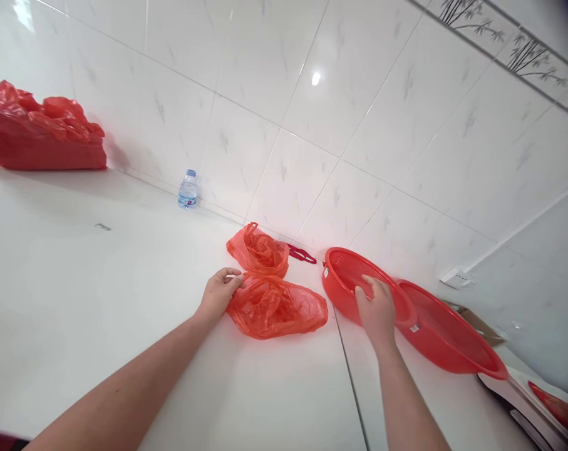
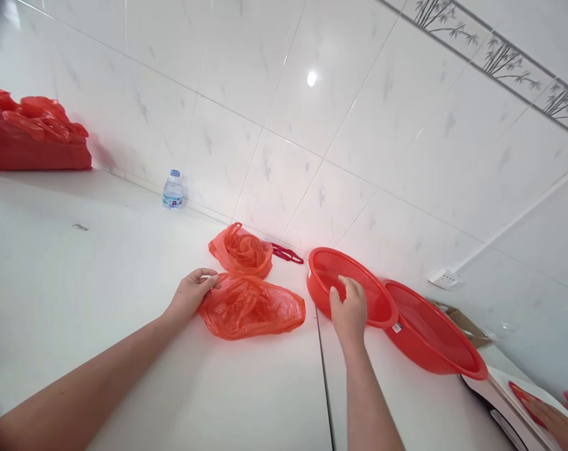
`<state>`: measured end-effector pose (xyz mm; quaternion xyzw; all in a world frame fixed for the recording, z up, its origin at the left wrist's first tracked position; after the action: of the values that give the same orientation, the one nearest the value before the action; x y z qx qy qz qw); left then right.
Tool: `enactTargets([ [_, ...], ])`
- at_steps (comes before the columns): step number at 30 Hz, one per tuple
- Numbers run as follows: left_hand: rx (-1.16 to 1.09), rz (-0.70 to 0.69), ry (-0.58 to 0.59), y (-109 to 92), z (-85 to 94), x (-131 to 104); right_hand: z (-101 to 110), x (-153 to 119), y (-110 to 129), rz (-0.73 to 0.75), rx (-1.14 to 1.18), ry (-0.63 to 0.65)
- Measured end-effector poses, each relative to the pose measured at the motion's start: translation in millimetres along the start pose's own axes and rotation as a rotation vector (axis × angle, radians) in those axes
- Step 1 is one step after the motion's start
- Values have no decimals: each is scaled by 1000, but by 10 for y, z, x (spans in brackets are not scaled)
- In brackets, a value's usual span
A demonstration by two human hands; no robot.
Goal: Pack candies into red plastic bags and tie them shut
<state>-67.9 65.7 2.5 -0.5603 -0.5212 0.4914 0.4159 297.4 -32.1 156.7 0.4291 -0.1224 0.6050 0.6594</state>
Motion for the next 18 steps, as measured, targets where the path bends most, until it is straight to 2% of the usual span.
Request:
enactTargets([
  [3, -251, 12, 99, -18, -47, 11, -247, -63, -289, 14, -165, 303],
  [5, -380, 32, 138, -33, -49, 14, -348, -227, -429, 55, -235, 399],
  [10, -527, 85, 153, -29, -5, 20, -316, -726, -367, 220, -352, 381],
  [18, -516, 97, 156, -37, -19, 11, -98, -1363, -192, 324, -441, 343],
])
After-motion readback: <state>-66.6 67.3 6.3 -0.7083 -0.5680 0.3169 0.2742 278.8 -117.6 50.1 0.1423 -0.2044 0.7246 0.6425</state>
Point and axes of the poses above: each hand's wrist, its own x-axis towards the middle knuckle, its own z-axis out of the back of the hand, y = z × x, the point moved 9 cm from there along x, towards the middle knuckle, and after that the axes turned 8 degrees about z, right-handed, at the moved point
